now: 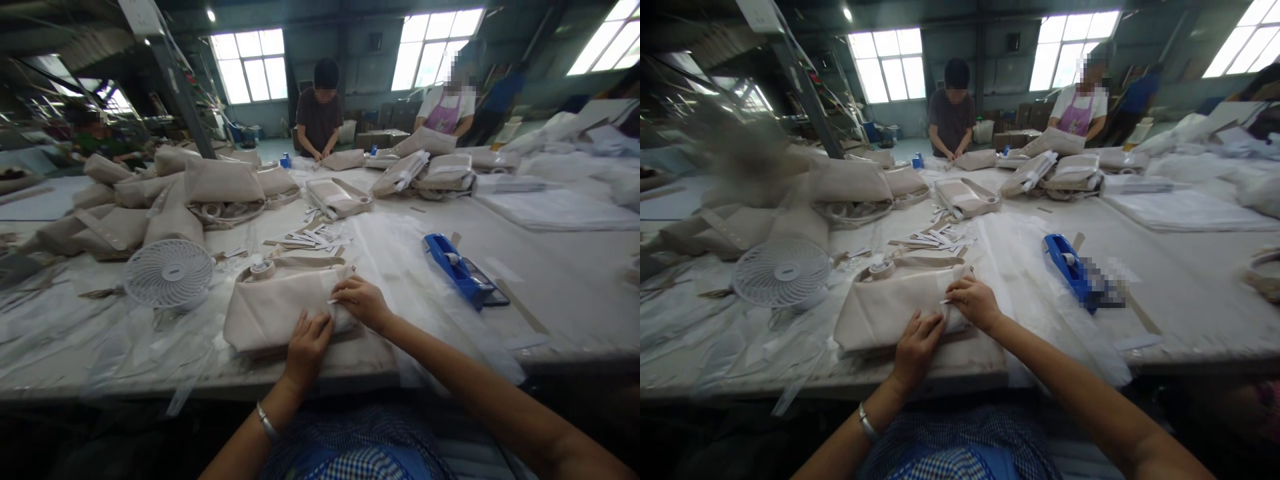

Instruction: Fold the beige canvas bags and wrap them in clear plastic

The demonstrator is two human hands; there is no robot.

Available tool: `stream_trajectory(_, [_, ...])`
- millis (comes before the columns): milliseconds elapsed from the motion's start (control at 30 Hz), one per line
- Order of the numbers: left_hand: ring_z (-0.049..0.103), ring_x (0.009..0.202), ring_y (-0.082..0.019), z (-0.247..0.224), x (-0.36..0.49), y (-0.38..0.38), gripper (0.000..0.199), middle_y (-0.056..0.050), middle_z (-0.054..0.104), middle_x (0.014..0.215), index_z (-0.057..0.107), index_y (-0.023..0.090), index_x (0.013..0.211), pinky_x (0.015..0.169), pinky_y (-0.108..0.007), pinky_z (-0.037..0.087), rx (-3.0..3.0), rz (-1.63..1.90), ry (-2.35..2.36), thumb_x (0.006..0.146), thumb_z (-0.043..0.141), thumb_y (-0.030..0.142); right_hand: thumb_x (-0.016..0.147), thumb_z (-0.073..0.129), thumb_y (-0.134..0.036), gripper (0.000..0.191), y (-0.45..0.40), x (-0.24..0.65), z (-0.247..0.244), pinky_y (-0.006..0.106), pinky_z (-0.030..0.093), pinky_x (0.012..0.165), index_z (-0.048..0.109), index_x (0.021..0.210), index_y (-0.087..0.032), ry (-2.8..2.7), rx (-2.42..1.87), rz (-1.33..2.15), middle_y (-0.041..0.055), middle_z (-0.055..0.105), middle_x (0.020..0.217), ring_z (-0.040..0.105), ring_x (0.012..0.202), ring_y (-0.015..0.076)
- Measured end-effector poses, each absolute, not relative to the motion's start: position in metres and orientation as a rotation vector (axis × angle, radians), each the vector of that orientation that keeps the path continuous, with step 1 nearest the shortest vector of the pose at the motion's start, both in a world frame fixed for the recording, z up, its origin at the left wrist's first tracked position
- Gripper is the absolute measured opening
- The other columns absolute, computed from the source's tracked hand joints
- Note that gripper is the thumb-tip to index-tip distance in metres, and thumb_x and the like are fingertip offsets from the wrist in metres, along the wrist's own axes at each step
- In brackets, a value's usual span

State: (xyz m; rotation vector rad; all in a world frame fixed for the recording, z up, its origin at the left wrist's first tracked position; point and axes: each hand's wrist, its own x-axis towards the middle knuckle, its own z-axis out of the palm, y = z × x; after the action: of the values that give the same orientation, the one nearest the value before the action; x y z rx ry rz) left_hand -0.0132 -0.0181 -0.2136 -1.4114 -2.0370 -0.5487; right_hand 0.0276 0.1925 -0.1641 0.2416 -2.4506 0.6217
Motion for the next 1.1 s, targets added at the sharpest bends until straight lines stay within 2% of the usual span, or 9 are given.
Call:
stream_trajectory(167, [0.067, 0.106, -0.019, -0.212, -0.015, -0.018, 0.028, -0.007, 0.072, 0.114, 0.064, 0.017, 0.120, 0.108, -0.041, 0.049, -1.407, -0.633, -2.052, 0.097, 0.048, 0.011, 0.082, 0.079, -0.026, 0.006, 0.193, 0.016, -0.178, 0.024, 0.053, 0.074, 0.075, 0.078, -0.023, -2.507, 0.038, 0.754, 0.0001, 0.070, 0.092, 0.066, 0.080, 0.0132])
stream_trajectory(300, [0.064, 0.112, -0.022, -0.205, -0.014, -0.016, 0.040, -0.006, 0.064, 0.133, 0.058, 0.022, 0.132, 0.104, -0.040, 0.052, -1.425, -0.484, -2.135, 0.095, 0.050, 0.010, 0.079, 0.081, -0.033, 0.018, 0.194, 0.010, -0.175, 0.023, 0.049, 0.065, 0.068, 0.077, -0.020, -2.603, -0.093, 0.702, -0.0002, 0.065, 0.090, 0.061, 0.068, 0.0106])
stream_trajectory(433, [0.063, 0.109, -0.023, -0.198, -0.012, -0.013, 0.046, -0.006, 0.062, 0.137, 0.056, 0.018, 0.136, 0.098, -0.037, 0.055, -1.462, -0.424, -2.172, 0.092, 0.053, 0.007, 0.082, 0.078, -0.031, 0.019, 0.193, 0.012, -0.172, 0.024, 0.048, 0.061, 0.065, 0.093, -0.022, -2.554, -0.181, 0.594, 0.0003, 0.068, 0.095, 0.062, 0.065, 0.0119])
stream_trajectory(600, [0.062, 0.112, -0.024, -0.198, -0.011, -0.014, 0.053, -0.004, 0.065, 0.132, 0.055, 0.017, 0.138, 0.098, -0.035, 0.054, -1.431, -0.531, -2.172, 0.089, 0.046, 0.000, 0.094, 0.061, -0.025, 0.015, 0.230, 0.076, -0.163, 0.039, 0.051, 0.095, 0.064, 0.108, -0.023, -2.387, -0.138, 0.313, 0.0073, 0.069, 0.122, 0.067, 0.106, 0.0236])
stream_trajectory(733, [0.063, 0.111, -0.025, -0.203, -0.013, -0.014, 0.054, -0.003, 0.067, 0.129, 0.055, 0.019, 0.138, 0.096, -0.036, 0.054, -1.406, -0.572, -2.136, 0.088, 0.044, 0.000, 0.090, 0.064, -0.031, 0.019, 0.304, 0.149, -0.147, 0.051, 0.035, 0.115, 0.069, 0.104, -0.019, -2.205, -0.620, 0.167, 0.0132, 0.059, 0.138, 0.050, 0.132, 0.0312])
stream_trajectory(833, [0.063, 0.111, -0.025, -0.206, -0.014, -0.015, 0.054, -0.003, 0.068, 0.128, 0.056, 0.020, 0.138, 0.095, -0.036, 0.054, -1.409, -0.585, -2.126, 0.089, 0.045, 0.001, 0.082, 0.069, -0.034, 0.020, 0.354, 0.178, -0.138, 0.050, 0.021, 0.122, 0.074, 0.090, -0.016, -2.003, -1.152, 0.527, 0.0148, 0.049, 0.148, 0.033, 0.145, 0.0340])
stream_trajectory(933, [0.063, 0.112, -0.025, -0.207, -0.014, -0.015, 0.053, -0.002, 0.067, 0.129, 0.056, 0.021, 0.138, 0.095, -0.035, 0.054, -1.412, -0.572, -2.125, 0.089, 0.045, 0.002, 0.079, 0.072, -0.043, 0.028, 0.380, 0.177, -0.136, 0.048, 0.037, 0.113, 0.075, 0.075, -0.015, -1.863, -1.353, 0.975, 0.0161, 0.064, 0.131, 0.048, 0.133, 0.0352])
stream_trajectory(1033, [0.062, 0.112, -0.024, -0.207, -0.015, -0.014, 0.050, -0.002, 0.067, 0.129, 0.056, 0.020, 0.137, 0.097, -0.035, 0.053, -1.412, -0.549, -2.113, 0.091, 0.045, 0.004, 0.070, 0.079, -0.047, 0.035, 0.385, 0.168, -0.134, 0.043, 0.056, 0.085, 0.077, 0.076, -0.013, -1.801, -1.321, 1.185, 0.0163, 0.074, 0.106, 0.068, 0.100, 0.0324])
stream_trajectory(1100, [0.062, 0.113, -0.024, -0.206, -0.016, -0.014, 0.049, -0.003, 0.067, 0.129, 0.057, 0.019, 0.136, 0.097, -0.034, 0.053, -1.410, -0.529, -2.119, 0.092, 0.045, 0.004, 0.063, 0.084, -0.045, 0.036, 0.382, 0.166, -0.130, 0.038, 0.058, 0.077, 0.077, 0.078, -0.013, -1.725, -1.265, 1.251, 0.0159, 0.073, 0.111, 0.070, 0.095, 0.0295])
